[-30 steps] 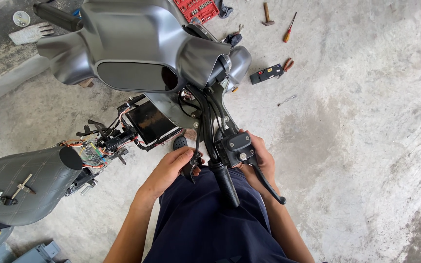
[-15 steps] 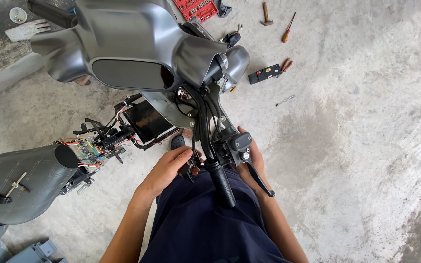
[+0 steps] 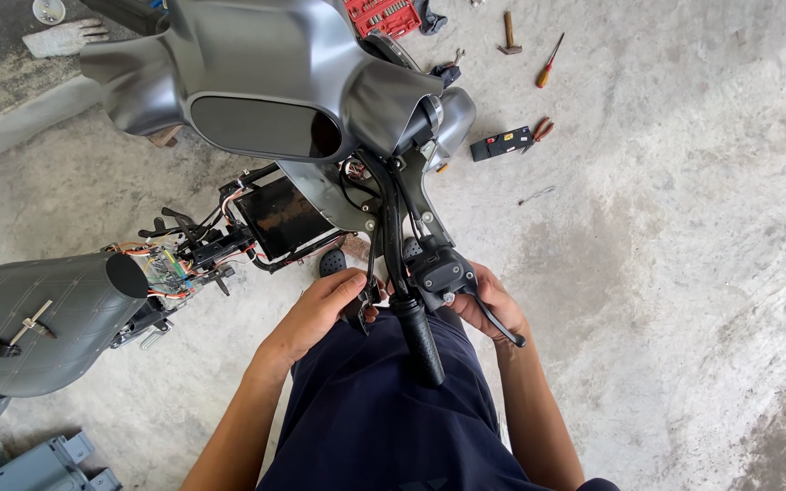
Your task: The person works on the handlebar assembly of a scooter, installing a switch housing and securing it with a screwdriver. They manipulate the handlebar grip and connect wires within the front fairing area.
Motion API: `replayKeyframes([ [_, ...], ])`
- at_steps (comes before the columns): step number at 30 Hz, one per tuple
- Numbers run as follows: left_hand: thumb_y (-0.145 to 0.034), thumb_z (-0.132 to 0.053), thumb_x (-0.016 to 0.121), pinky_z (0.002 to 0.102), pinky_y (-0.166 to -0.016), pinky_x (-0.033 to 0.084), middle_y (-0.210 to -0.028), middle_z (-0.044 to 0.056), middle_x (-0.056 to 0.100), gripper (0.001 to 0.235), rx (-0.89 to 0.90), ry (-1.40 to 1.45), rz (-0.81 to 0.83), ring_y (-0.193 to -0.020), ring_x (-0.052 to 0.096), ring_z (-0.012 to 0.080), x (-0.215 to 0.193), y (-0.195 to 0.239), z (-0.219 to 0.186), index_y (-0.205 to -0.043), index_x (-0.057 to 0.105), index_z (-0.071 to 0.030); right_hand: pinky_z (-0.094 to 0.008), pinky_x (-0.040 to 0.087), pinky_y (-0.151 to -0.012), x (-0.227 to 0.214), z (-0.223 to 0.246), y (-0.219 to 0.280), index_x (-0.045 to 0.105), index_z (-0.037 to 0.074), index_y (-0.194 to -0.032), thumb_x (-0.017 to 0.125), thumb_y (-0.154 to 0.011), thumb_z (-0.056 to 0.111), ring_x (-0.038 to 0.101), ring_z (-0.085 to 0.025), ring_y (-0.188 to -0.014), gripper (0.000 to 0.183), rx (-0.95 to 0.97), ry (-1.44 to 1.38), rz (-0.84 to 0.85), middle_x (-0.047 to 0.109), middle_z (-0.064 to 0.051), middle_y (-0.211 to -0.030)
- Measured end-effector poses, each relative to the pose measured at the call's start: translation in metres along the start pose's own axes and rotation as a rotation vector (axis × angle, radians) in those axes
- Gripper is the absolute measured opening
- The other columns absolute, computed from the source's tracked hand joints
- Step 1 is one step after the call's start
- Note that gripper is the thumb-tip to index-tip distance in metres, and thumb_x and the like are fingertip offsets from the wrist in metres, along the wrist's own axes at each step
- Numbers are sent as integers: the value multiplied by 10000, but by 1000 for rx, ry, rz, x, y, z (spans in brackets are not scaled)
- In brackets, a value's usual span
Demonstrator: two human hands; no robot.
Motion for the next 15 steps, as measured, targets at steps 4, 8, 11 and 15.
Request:
replayKeyframes([
  [4, -1052, -363, 490, 285, -798, 547, -1016, 51, 740, 424, 10, -9, 6, -830, 660, 126, 1, -1, -2, -1167, 723, -27, -389, 495, -1087, -33, -9, 6, 459, -140, -1455, 795, -949, 324, 621, -255, -1228, 765, 1, 46, -21, 635, -186, -1324],
  [8, -1038, -365, 490, 285, -809, 557, -1036, 44, 751, 423, -5, -28, -7, -830, 678, 129, 1, -1, -2, -1156, 718, -28, -397, 508, -1065, -36, -20, 7, 502, -130, -1402, 783, -977, 266, 637, -260, -1181, 646, 4, -47, -42, 653, -183, -1282],
  [11, -1042, -358, 498, 286, -816, 556, -1037, 54, 744, 419, 0, -22, -5, -838, 678, 132, 0, -3, 1, -1157, 715, -19, -407, 502, -1072, -27, -18, 4, 510, -131, -1377, 766, -974, 262, 638, -267, -1186, 618, -7, -53, -52, 654, -186, -1285],
  [15, -1034, -351, 495, 281, -811, 554, -1050, 47, 749, 414, -31, -6, -9, -831, 673, 129, 2, -3, -1, -1159, 714, -23, -409, 485, -1086, -11, -11, 5, 518, -138, -1369, 742, -969, 264, 629, -276, -1217, 609, -19, 27, -84, 644, -201, -1312],
])
Point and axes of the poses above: each hand's wrist, its own y-axis away from the middle knuckle, its own x-axis out of the palm, z = x × y, the point moved 1 cm from there along -y, towards the middle knuckle
